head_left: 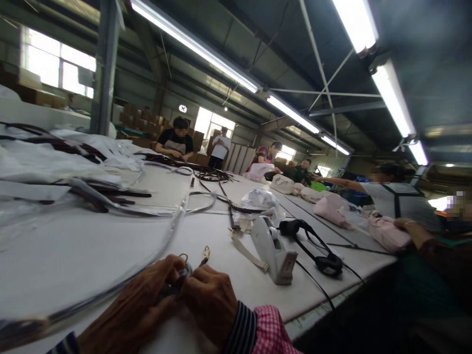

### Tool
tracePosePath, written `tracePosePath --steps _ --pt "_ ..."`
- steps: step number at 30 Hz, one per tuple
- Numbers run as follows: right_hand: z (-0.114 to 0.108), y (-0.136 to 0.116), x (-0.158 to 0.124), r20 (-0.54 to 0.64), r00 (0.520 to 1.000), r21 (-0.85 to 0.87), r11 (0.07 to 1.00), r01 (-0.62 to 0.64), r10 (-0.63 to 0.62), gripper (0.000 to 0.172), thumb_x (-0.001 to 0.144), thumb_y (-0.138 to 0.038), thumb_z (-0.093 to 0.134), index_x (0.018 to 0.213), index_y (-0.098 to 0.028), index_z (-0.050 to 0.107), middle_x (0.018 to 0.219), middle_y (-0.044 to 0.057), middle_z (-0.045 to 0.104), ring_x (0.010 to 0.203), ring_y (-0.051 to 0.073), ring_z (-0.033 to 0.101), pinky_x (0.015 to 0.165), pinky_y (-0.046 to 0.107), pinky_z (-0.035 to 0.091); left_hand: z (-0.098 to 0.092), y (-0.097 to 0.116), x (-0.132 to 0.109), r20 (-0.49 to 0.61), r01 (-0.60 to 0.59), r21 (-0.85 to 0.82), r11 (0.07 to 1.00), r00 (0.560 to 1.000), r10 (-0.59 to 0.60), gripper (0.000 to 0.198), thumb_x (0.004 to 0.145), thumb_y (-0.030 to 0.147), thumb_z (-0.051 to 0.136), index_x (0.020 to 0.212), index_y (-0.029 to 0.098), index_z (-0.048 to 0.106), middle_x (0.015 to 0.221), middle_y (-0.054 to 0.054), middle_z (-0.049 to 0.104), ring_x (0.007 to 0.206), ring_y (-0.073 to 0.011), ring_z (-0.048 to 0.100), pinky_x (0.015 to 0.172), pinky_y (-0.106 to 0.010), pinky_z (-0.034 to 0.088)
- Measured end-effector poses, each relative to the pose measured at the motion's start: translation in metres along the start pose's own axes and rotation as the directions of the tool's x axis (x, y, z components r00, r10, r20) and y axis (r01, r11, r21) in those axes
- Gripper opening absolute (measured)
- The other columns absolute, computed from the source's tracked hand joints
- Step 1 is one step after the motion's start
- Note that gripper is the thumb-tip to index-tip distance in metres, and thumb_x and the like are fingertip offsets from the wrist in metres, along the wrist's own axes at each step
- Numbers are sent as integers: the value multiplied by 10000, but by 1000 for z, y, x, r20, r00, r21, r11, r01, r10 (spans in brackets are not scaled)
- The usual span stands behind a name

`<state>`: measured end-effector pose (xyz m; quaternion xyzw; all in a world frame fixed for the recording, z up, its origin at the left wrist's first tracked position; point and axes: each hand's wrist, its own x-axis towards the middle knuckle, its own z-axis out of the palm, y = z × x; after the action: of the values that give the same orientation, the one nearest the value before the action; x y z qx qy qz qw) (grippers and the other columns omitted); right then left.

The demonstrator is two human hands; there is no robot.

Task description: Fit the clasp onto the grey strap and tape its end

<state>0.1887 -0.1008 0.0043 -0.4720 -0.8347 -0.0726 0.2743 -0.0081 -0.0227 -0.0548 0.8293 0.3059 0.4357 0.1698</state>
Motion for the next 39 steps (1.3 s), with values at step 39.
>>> tracePosePath --steps 39 --pt "12 23 29 126 947 695 655 -297 295 294 674 -382 869 597 -173 679 670 -53 571 635 100 505 581 223 378 -25 39 17 179 -100 182 978 982 68 133 849 421 665 932 325 708 1020 -16 715 1036 -306 584 881 -413 452"
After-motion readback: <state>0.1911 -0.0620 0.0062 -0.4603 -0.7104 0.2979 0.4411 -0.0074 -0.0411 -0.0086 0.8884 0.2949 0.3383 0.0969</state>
